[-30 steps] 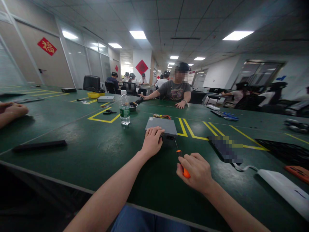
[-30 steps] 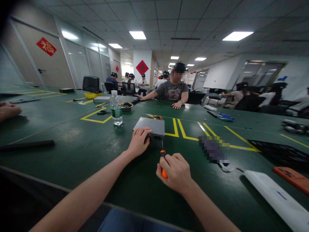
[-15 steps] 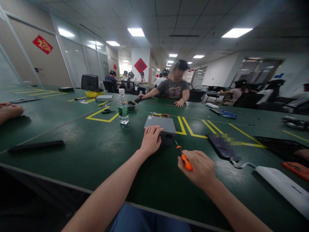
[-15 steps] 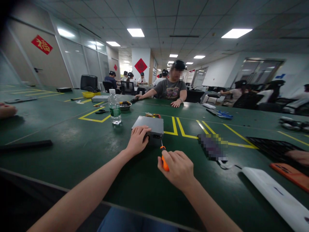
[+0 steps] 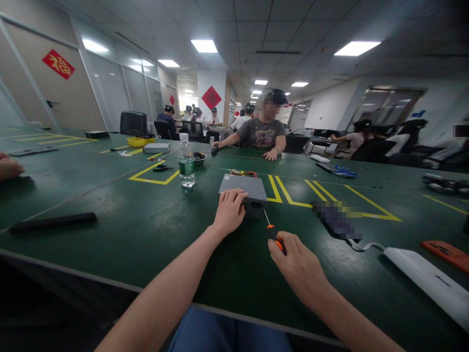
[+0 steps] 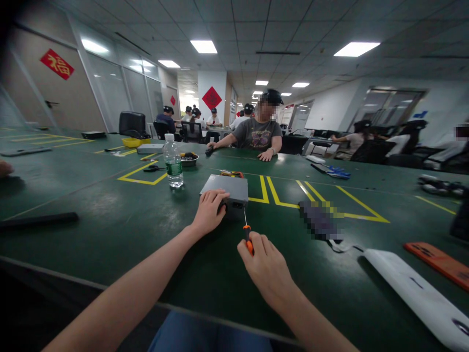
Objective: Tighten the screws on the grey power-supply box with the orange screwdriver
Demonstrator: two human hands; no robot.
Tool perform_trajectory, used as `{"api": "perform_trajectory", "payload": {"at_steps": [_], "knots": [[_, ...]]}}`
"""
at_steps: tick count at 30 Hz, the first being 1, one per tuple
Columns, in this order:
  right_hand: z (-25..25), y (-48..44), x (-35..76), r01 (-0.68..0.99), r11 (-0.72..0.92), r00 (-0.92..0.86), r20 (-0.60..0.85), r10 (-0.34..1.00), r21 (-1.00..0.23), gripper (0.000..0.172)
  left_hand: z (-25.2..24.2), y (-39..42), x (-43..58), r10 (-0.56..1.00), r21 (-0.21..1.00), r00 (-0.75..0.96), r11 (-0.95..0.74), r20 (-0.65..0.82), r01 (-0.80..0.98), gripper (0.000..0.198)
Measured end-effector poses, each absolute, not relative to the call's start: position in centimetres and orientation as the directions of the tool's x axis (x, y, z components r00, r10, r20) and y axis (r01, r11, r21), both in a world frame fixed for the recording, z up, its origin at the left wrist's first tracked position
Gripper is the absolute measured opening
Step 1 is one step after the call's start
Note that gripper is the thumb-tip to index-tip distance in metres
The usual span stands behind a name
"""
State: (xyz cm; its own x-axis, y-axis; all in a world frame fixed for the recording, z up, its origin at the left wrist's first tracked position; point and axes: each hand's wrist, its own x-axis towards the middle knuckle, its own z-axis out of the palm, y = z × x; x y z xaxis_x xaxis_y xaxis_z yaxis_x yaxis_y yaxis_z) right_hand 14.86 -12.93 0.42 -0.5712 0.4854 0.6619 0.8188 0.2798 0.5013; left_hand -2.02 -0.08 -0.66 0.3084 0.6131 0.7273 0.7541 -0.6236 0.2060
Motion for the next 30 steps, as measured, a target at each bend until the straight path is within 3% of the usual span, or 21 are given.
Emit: {"api": "perform_trajectory", "payload": {"at_steps": [3, 9, 18, 23, 30], "knots": [[0.0, -13.2, 14.6, 0.83, 0.245, -0.545, 0.636, 0.547, 0.501, 0.025, -0.6, -0.1, -2.1, 0.614, 0.204, 0.312, -0.624, 0.725, 0.754, 0.035], [0.4, -13.1, 14.7, 0.863, 0.15, -0.479, 0.687, 0.547, 0.482, 0.012, -0.5, -0.1, -2.2, 0.621, 0.202, 0.324, -0.625, 0.713, 0.754, 0.036], [1.1, -12.8, 14.1, 0.956, 0.012, -0.25, 0.793, 0.556, 0.293, 0.021, -0.5, -0.2, -2.2, 0.612, 0.202, 0.324, -0.633, 0.721, 0.747, 0.035], [1.4, -13.1, 14.1, 0.978, 0.055, -0.198, 0.82, 0.536, 0.2, 0.021, -0.5, -0.2, -2.2, 0.615, 0.201, 0.326, -0.632, 0.718, 0.749, 0.036], [1.4, -12.9, 12.6, 0.955, 0.181, -0.297, 0.778, 0.553, 0.236, 0.017, -0.5, -0.1, -2.1, 0.613, 0.207, 0.325, -0.637, 0.72, 0.743, 0.036]]}}
